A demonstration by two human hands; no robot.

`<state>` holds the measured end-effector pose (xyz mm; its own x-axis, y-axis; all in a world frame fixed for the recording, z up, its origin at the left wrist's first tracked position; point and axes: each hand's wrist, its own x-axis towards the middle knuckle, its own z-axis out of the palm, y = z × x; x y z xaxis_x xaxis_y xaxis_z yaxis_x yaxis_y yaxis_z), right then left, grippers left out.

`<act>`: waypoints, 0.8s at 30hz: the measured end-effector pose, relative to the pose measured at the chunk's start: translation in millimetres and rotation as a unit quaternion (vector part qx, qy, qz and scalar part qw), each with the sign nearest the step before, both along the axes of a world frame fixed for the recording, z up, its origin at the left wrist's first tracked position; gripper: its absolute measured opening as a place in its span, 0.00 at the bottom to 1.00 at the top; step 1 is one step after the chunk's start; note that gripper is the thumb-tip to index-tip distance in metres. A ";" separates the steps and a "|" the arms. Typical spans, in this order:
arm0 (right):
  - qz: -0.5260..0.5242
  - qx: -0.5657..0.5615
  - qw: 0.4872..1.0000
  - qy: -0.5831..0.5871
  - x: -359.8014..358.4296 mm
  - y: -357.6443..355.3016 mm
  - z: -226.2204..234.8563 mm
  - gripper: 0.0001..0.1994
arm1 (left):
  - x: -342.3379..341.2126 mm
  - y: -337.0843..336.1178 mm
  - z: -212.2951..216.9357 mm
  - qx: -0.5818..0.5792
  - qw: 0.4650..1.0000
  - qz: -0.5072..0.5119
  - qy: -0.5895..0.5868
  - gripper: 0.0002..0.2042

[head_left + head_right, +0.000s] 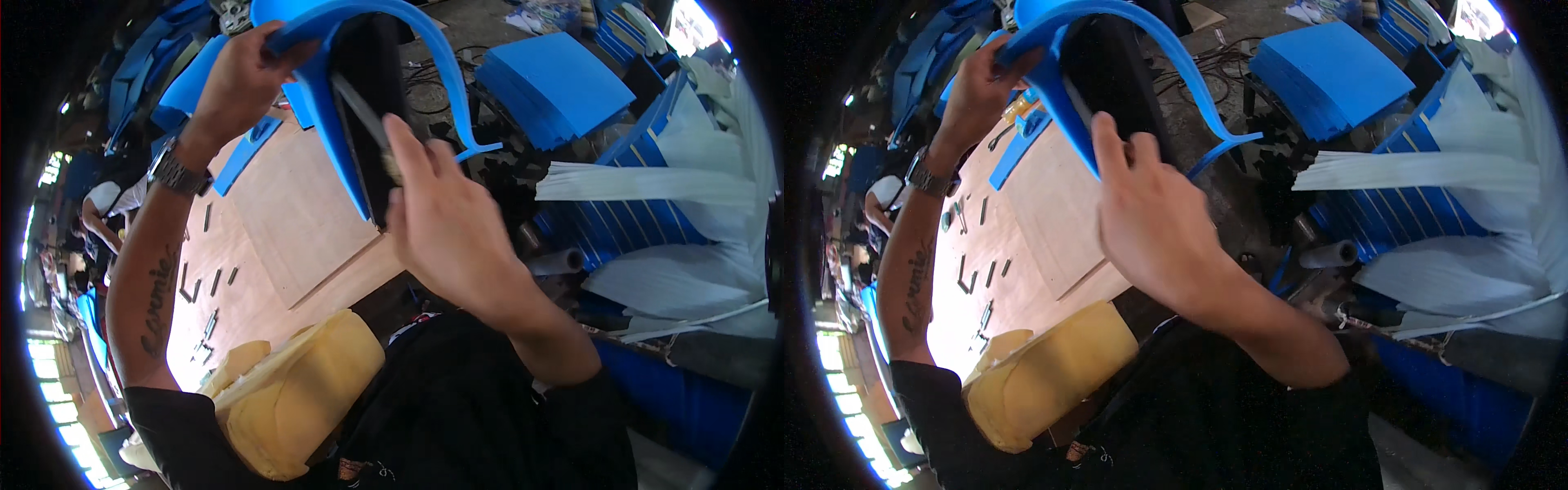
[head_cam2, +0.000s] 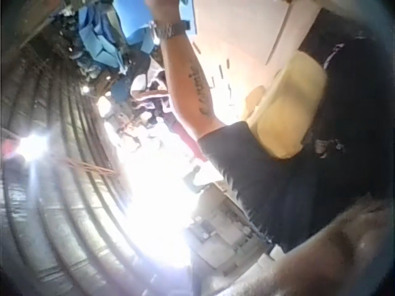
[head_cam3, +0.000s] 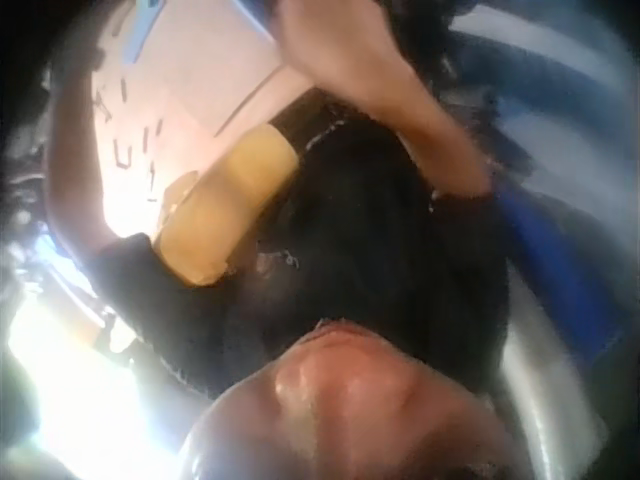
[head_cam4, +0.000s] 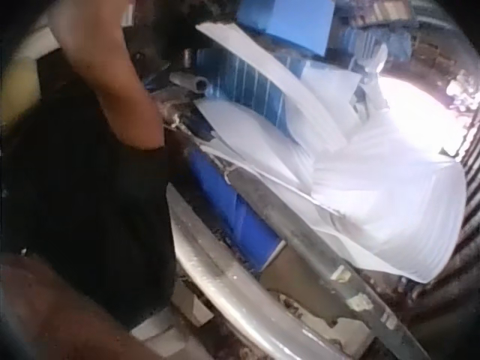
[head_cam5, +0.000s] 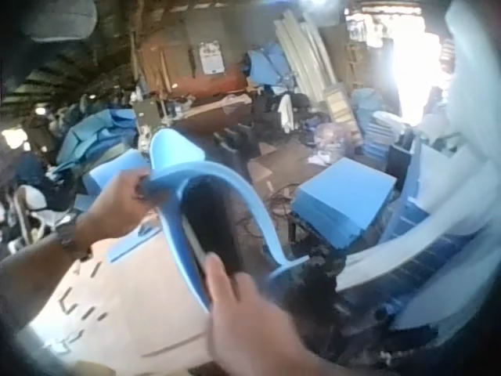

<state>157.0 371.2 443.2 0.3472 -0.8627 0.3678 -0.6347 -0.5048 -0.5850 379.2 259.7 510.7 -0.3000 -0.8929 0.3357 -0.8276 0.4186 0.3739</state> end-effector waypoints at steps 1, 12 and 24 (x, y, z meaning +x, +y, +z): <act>0.025 -0.010 0.997 -0.075 5.2 -11.9 -15.5 0.25 | 0.9 -8.9 -8.5 -0.040 0.997 -0.029 0.051 0.15; 0.025 0.260 0.924 -0.281 47.4 -54.0 -29.4 0.16 | 7.7 -12.9 -16.2 -0.023 0.994 -0.057 0.094 0.16; 0.007 0.100 0.950 -0.295 70.1 -25.5 -126.1 0.07 | 4.7 4.2 -8.6 -0.007 0.998 -0.034 0.060 0.15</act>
